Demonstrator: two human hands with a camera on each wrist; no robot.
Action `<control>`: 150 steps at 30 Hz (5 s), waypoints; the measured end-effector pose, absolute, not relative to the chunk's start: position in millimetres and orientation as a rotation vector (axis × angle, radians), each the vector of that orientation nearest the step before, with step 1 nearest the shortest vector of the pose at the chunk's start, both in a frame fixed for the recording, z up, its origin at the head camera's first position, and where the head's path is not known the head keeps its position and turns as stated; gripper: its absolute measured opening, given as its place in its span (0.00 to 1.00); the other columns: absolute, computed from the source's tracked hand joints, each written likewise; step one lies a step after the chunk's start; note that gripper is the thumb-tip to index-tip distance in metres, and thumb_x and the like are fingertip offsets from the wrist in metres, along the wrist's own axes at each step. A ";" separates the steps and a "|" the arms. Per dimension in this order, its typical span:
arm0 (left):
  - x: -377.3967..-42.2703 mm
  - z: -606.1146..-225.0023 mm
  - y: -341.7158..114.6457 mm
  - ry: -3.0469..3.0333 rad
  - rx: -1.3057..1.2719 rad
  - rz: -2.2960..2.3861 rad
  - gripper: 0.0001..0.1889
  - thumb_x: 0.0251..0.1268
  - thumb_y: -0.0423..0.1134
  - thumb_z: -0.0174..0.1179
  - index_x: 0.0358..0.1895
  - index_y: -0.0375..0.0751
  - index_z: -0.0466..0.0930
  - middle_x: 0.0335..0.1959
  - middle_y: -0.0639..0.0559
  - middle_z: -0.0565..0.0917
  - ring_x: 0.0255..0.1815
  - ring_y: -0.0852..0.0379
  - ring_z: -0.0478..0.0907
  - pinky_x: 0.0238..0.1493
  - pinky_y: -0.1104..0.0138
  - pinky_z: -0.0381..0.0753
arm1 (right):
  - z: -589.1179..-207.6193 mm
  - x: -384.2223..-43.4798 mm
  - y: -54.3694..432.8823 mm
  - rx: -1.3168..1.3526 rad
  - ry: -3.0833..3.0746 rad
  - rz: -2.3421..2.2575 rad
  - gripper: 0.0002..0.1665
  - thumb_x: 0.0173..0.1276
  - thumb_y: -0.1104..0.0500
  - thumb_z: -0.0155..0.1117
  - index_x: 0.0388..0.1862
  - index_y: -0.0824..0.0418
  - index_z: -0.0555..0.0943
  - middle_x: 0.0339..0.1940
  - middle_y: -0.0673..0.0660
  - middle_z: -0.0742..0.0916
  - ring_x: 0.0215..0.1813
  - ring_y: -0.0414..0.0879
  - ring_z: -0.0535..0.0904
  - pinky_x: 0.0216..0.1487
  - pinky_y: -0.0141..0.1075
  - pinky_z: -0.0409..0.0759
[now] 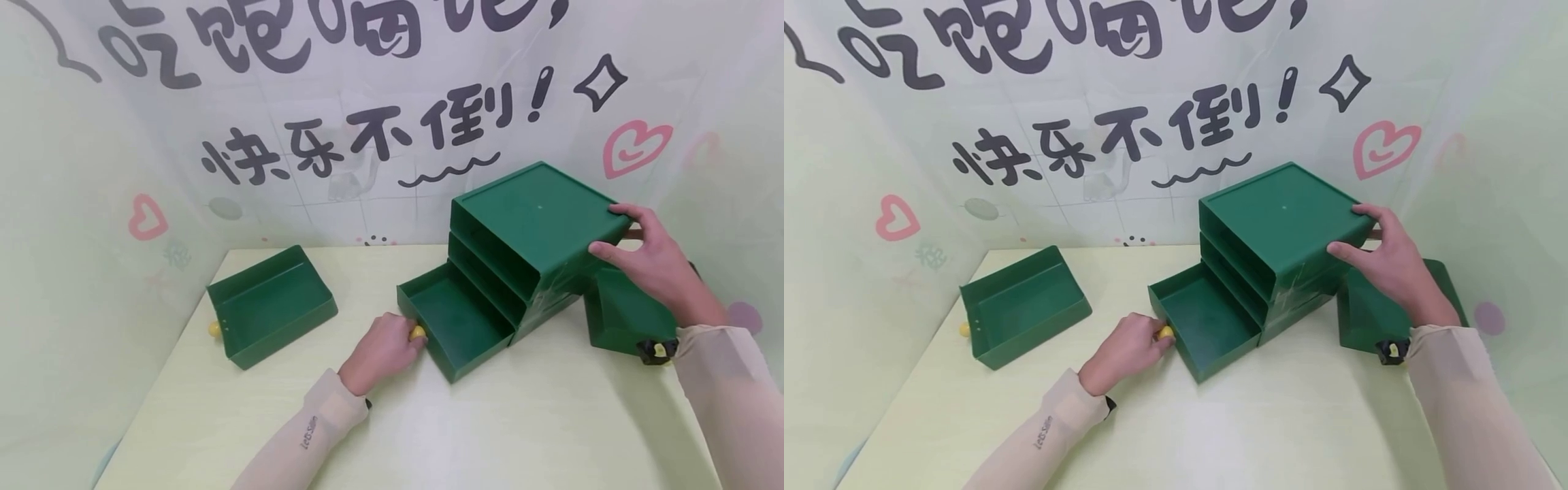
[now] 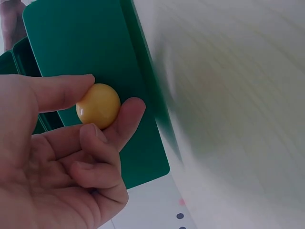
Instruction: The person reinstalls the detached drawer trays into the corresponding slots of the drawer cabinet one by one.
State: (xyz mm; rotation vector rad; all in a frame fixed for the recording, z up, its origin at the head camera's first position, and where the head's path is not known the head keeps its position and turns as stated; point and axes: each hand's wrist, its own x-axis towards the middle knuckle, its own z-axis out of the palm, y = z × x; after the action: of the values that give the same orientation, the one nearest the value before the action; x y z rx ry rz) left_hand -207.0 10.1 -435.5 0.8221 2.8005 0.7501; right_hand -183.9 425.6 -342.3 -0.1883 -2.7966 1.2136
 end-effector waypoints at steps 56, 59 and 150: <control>-227.7 -438.6 51.1 2.774 0.788 0.756 0.09 0.70 0.40 0.65 0.31 0.40 0.81 0.17 0.53 0.72 0.17 0.59 0.72 0.21 0.72 0.68 | -349.2 -185.7 426.7 -0.189 -2.787 1.224 0.50 0.73 0.38 0.60 0.84 0.36 0.43 0.78 0.72 0.60 0.73 0.72 0.58 0.54 0.65 0.73; -229.1 -438.6 53.5 2.769 0.782 0.761 0.09 0.70 0.40 0.65 0.32 0.40 0.82 0.17 0.53 0.72 0.17 0.59 0.72 0.21 0.72 0.68 | -349.6 -186.2 426.9 -0.190 -2.788 1.228 0.50 0.73 0.38 0.60 0.84 0.36 0.43 0.78 0.72 0.60 0.73 0.72 0.58 0.54 0.67 0.73; -253.2 -458.2 97.8 2.693 0.659 1.138 0.11 0.62 0.45 0.73 0.33 0.39 0.91 0.16 0.56 0.79 0.14 0.61 0.66 0.20 0.73 0.65 | -352.5 -188.6 427.5 -0.199 -2.754 1.221 0.46 0.74 0.41 0.61 0.83 0.35 0.47 0.79 0.68 0.58 0.72 0.68 0.57 0.42 0.32 0.73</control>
State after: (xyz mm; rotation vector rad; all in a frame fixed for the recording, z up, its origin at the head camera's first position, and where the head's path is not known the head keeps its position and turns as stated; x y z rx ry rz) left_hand -253.2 97.8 -458.2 0.6587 2.6931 1.1380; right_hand -188.6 427.5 -352.5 -0.1988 -2.7536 1.2208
